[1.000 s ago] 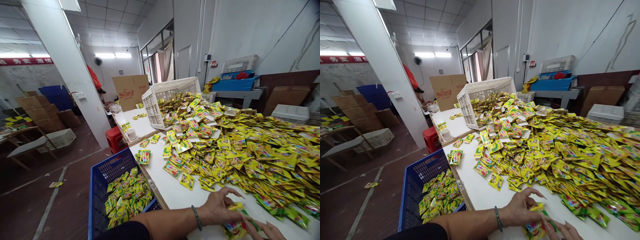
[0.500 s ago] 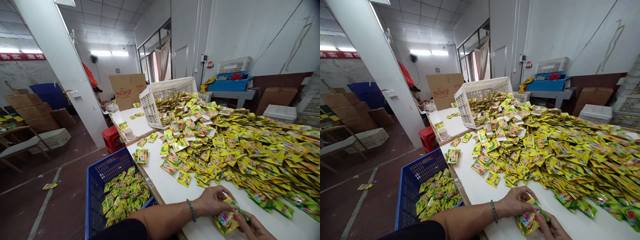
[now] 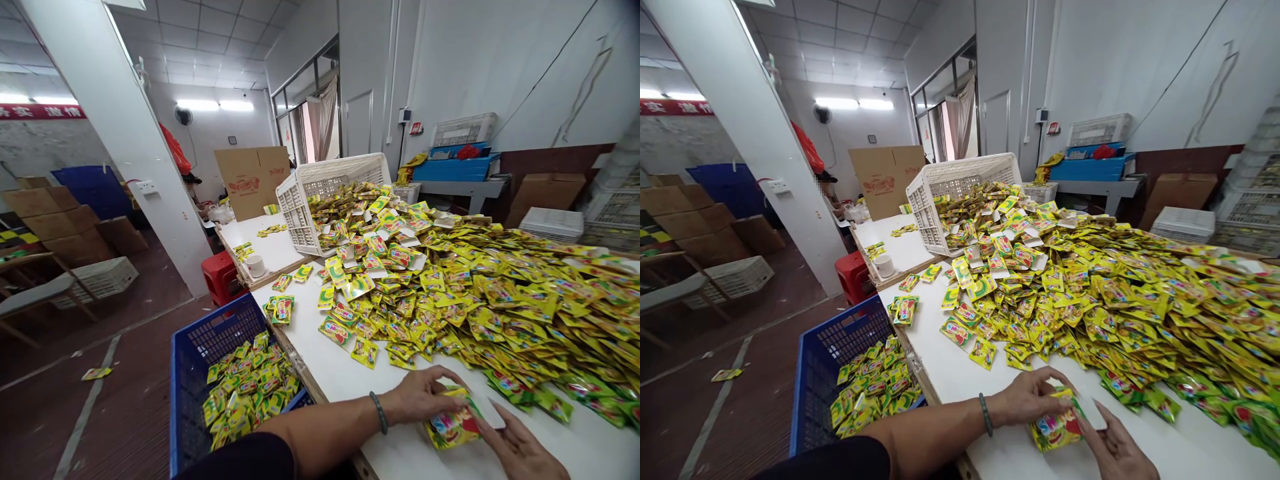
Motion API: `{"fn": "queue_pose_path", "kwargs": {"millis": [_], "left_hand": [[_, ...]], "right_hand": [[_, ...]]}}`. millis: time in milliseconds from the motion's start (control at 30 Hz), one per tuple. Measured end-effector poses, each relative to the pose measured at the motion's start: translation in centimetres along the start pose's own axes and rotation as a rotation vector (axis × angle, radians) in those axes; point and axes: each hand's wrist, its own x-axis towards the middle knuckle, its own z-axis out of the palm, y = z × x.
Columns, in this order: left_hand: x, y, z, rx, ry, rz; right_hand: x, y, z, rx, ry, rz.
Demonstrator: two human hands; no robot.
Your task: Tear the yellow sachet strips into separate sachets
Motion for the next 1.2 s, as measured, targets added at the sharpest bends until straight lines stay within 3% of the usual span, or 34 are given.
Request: {"fn": "queue_pose_path", "kwargs": {"millis": [100,300,500,667,833,1000,1200], "left_hand": [[-0.1,0.6,-0.3,-0.095,0.028,0.013],[-0.7,3.1,0.0,-0.098,0.041,0.047],[0.4,4.1,0.7,-0.135,-0.028,0.008],[0.3,4.2,0.7,-0.146,-0.03,0.015],[0.4,4.3,0.6,-0.261,0.006,-0.035],[0.3,4.3,0.3,-0.27,0.026,-0.023],[0.5,3.7,0.7,-0.191,-0.078,0.013]], "right_hand": [[-1.0,-1.6,-0.1,-0.078,-0.024,-0.063],[-2.7,-5.0,0.1,0.065,-0.032,-0.081],[-1.2,-4.1,-0.2,0.333,0.03,0.091],[-1.0,-3.6,-1.0,0.355,-0.065,0.077],[-1.8,-4.0,-0.7,0.232,-0.082,-0.071],[-3.3,-5.4,0.6,-0.131,0.07,-0.389],[-2.8,-5.4,0.7,-0.138,0.062,-0.291]]}}
